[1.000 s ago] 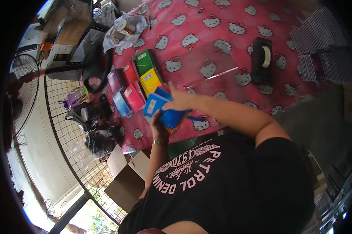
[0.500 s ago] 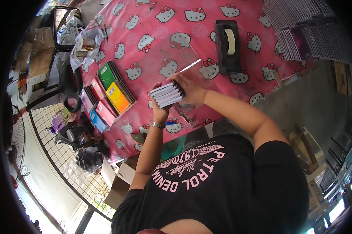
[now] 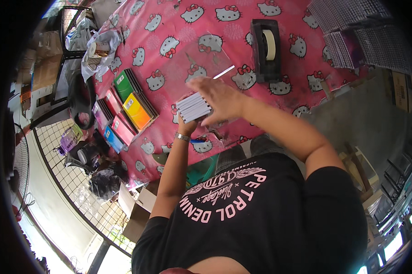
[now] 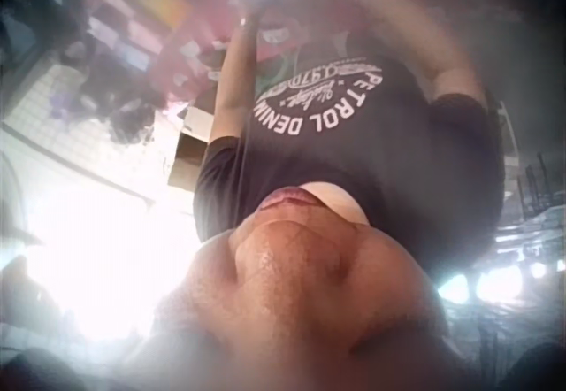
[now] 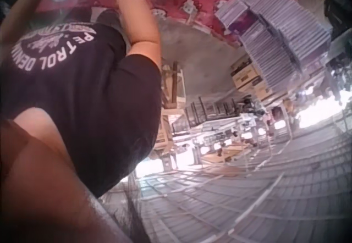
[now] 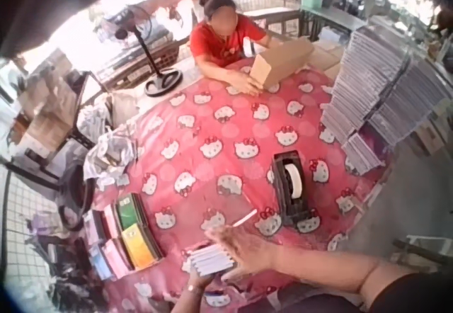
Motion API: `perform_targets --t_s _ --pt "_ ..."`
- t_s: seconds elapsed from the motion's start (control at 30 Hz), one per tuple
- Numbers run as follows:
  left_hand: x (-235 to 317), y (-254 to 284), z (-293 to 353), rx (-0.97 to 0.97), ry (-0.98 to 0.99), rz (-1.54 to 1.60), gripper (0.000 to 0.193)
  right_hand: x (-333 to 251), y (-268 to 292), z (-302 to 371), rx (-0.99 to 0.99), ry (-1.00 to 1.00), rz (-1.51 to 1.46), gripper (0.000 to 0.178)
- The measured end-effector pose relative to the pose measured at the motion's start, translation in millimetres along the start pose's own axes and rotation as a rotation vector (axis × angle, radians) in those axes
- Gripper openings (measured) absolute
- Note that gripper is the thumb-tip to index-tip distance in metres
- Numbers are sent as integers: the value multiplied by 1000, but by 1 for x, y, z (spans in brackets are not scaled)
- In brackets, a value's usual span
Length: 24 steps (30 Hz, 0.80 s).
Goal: The person places small notebooks into plastic bags, seals them with tape, and stacks the packaged notebooks on a table.
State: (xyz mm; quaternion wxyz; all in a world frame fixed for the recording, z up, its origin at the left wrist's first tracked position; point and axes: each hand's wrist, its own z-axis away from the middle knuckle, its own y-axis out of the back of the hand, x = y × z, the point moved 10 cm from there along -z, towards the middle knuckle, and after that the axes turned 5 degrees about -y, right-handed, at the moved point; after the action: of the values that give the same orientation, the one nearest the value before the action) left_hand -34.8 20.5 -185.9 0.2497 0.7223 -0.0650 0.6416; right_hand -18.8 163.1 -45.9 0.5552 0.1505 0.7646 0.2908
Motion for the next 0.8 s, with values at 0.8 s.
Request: perform_targets --t_s 0.8 --pt "-23 16 -44 111 755 383 21 163 -27 33 5 -1081 -219 59"
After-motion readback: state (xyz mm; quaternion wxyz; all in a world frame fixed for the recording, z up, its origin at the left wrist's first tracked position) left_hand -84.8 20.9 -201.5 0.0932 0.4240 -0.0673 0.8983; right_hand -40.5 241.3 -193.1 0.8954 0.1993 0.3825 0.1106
